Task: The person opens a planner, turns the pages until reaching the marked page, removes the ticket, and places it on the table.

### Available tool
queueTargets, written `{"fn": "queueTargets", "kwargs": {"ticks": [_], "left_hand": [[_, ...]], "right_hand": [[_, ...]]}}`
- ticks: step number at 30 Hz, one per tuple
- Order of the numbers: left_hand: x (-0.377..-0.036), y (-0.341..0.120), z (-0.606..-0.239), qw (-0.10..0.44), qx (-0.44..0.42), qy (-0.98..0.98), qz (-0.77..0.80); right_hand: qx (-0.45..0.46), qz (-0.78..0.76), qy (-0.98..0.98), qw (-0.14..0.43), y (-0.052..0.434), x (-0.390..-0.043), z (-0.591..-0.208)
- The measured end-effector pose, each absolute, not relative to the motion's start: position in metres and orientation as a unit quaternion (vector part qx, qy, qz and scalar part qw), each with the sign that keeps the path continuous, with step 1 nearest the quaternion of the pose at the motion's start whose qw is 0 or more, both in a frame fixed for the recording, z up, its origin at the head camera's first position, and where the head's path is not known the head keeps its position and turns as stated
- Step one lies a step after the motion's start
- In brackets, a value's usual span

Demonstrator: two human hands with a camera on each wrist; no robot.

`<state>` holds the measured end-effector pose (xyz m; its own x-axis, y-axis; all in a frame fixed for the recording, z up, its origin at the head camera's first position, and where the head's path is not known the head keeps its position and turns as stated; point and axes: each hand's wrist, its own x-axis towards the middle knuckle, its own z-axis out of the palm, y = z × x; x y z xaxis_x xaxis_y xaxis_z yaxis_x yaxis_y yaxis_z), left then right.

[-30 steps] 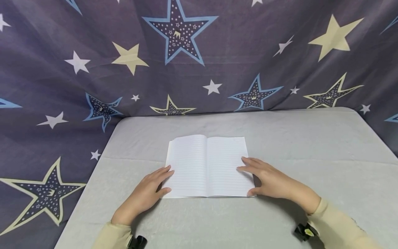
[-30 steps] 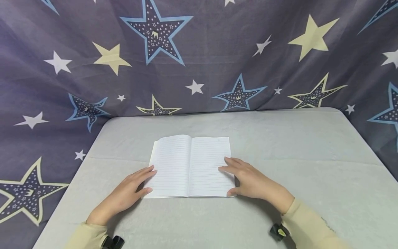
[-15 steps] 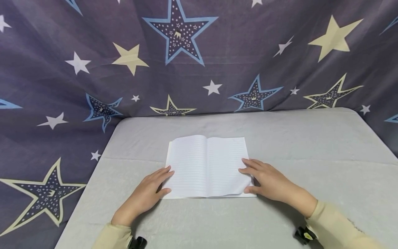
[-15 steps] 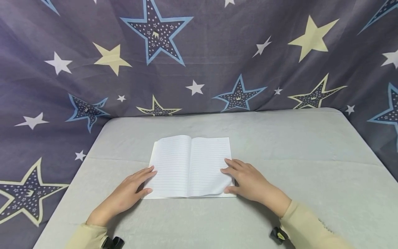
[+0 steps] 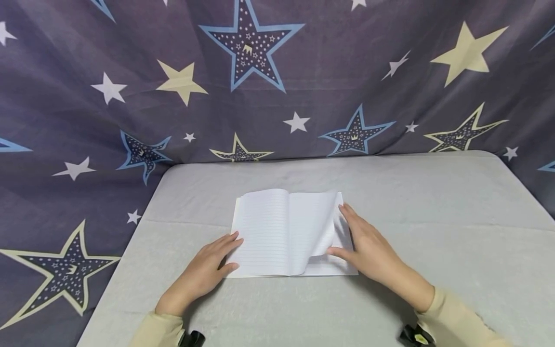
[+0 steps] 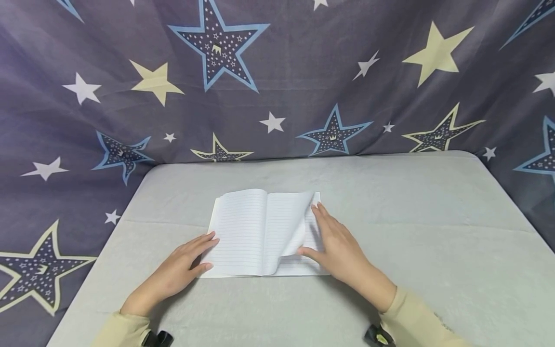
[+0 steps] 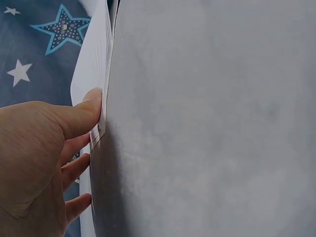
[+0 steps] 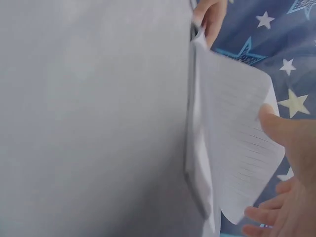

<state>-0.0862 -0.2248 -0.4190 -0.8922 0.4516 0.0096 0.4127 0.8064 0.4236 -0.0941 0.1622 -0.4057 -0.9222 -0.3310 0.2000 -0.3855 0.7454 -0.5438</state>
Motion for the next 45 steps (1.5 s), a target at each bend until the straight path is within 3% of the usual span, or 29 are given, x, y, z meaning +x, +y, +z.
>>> {"fn": "queueTargets", "kwargs": {"ticks": [5,12,23,33,45], "left_hand": [[-0.086,-0.225,-0.418,0.043,0.231,0.949,0.212],[-0.086,-0.224,-0.419,0.046,0.227,0.950,0.211],[-0.088,-0.239,-0.419,0.040,0.209,0.953,0.217],[-0.091,-0.246,-0.408,0.046,0.161,0.957,0.236],[-0.090,-0.224,-0.418,0.041,0.230,0.952,0.197]], "right_hand": [[0.187,0.348,-0.919,0.013,0.143,-0.084,-0.399],[0.267,0.336,-0.903,-0.004,0.110,-0.070,-0.403],[0.347,0.273,-0.894,-0.082,0.085,-0.061,-0.407],[0.385,0.211,-0.894,-0.086,0.086,-0.060,-0.412],[0.387,0.239,-0.889,-0.058,0.100,-0.065,-0.406]]}}
